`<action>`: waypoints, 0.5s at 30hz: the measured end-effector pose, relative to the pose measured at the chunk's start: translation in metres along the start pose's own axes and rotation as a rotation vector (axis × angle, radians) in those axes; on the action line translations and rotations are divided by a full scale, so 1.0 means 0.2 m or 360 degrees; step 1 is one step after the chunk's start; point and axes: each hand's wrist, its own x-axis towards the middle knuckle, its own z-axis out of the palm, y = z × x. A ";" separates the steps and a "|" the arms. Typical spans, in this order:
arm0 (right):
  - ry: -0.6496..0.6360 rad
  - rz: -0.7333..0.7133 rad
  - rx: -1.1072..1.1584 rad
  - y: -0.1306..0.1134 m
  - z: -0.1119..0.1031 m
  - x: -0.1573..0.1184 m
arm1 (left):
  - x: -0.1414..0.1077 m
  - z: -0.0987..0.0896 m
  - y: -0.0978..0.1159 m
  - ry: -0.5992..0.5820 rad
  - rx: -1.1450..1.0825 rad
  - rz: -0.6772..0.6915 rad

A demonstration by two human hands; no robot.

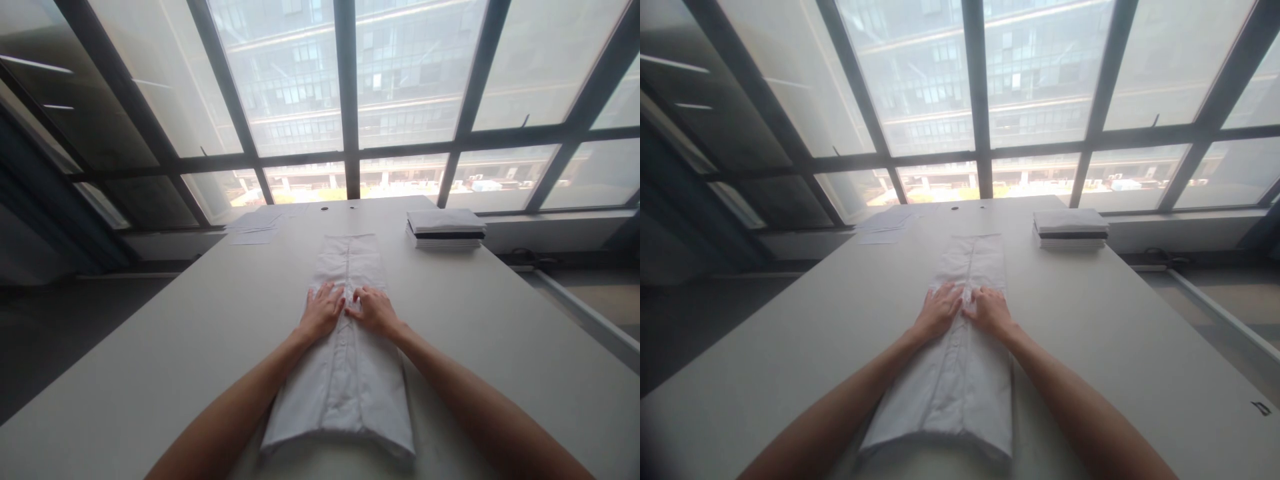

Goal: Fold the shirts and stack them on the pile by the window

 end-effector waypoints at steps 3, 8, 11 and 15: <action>0.0061 0.0041 0.0065 0.01 0.01 0.00 | 0.00 0.00 0.01 0.0013 0.0018 -0.0016; 0.0140 0.0251 0.0344 0.04 0.03 0.02 | 0.00 0.01 0.00 0.0043 0.0040 -0.0001; 0.0168 0.0295 0.0402 0.07 0.04 0.04 | 0.00 0.02 0.00 0.0053 0.0034 0.0003; 0.0295 0.0315 0.0754 0.13 0.04 0.05 | 0.01 0.03 -0.01 0.0065 0.0037 0.0008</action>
